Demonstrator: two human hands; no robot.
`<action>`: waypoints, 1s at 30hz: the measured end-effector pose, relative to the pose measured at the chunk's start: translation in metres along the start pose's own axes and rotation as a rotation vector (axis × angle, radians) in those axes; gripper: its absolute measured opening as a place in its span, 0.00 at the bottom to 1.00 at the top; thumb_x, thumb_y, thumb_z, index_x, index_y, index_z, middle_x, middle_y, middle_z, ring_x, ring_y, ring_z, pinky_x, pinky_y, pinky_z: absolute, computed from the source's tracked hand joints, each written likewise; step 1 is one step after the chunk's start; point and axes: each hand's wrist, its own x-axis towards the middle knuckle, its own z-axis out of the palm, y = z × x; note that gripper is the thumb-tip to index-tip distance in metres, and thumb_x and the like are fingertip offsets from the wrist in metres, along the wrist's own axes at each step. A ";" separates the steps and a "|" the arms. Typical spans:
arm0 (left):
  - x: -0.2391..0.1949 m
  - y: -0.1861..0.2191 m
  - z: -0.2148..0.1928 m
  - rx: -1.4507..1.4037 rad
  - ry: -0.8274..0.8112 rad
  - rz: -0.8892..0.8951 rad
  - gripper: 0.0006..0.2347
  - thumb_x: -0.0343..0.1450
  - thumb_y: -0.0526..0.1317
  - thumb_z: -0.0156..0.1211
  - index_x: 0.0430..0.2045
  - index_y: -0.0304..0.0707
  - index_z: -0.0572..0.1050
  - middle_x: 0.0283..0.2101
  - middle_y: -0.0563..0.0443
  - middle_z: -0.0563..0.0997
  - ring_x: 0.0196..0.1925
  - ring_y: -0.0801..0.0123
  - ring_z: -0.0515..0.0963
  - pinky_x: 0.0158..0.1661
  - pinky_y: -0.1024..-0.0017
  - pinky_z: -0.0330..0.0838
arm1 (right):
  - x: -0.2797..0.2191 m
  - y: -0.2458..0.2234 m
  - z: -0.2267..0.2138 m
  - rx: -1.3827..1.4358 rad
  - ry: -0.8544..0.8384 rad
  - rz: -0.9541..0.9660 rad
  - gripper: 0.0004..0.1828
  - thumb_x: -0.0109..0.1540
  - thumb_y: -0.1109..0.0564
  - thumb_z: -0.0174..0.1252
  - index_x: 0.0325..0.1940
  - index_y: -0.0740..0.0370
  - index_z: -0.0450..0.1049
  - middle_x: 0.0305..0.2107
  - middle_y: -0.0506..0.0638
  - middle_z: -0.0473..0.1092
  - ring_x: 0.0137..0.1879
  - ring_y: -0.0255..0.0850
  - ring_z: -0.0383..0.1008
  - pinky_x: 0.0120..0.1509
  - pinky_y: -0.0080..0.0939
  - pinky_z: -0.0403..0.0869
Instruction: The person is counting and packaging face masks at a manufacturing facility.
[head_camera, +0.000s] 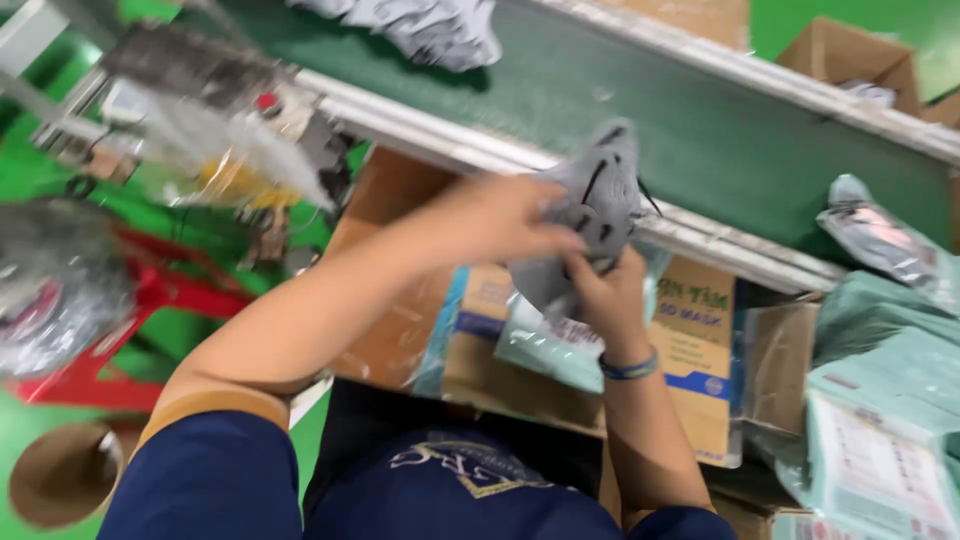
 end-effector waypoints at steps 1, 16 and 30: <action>-0.023 -0.002 -0.022 0.126 0.161 0.061 0.37 0.64 0.55 0.71 0.62 0.31 0.64 0.50 0.30 0.80 0.52 0.43 0.82 0.52 0.59 0.75 | -0.006 -0.019 0.006 0.076 -0.010 0.085 0.16 0.63 0.59 0.65 0.53 0.68 0.77 0.45 0.53 0.77 0.48 0.35 0.75 0.54 0.37 0.74; -0.188 -0.161 0.049 -0.090 0.237 0.051 0.47 0.52 0.48 0.82 0.66 0.35 0.60 0.63 0.33 0.70 0.66 0.43 0.66 0.63 0.52 0.59 | -0.041 0.040 0.144 0.024 -0.666 -0.023 0.53 0.46 0.58 0.81 0.71 0.66 0.62 0.63 0.51 0.67 0.70 0.41 0.66 0.75 0.43 0.64; -0.185 -0.225 0.114 -0.077 0.359 0.077 0.41 0.59 0.41 0.79 0.68 0.37 0.60 0.71 0.36 0.64 0.76 0.44 0.57 0.71 0.40 0.42 | -0.051 0.030 0.115 -0.434 -0.642 -0.177 0.39 0.42 0.54 0.82 0.53 0.65 0.75 0.55 0.60 0.70 0.60 0.51 0.69 0.63 0.46 0.69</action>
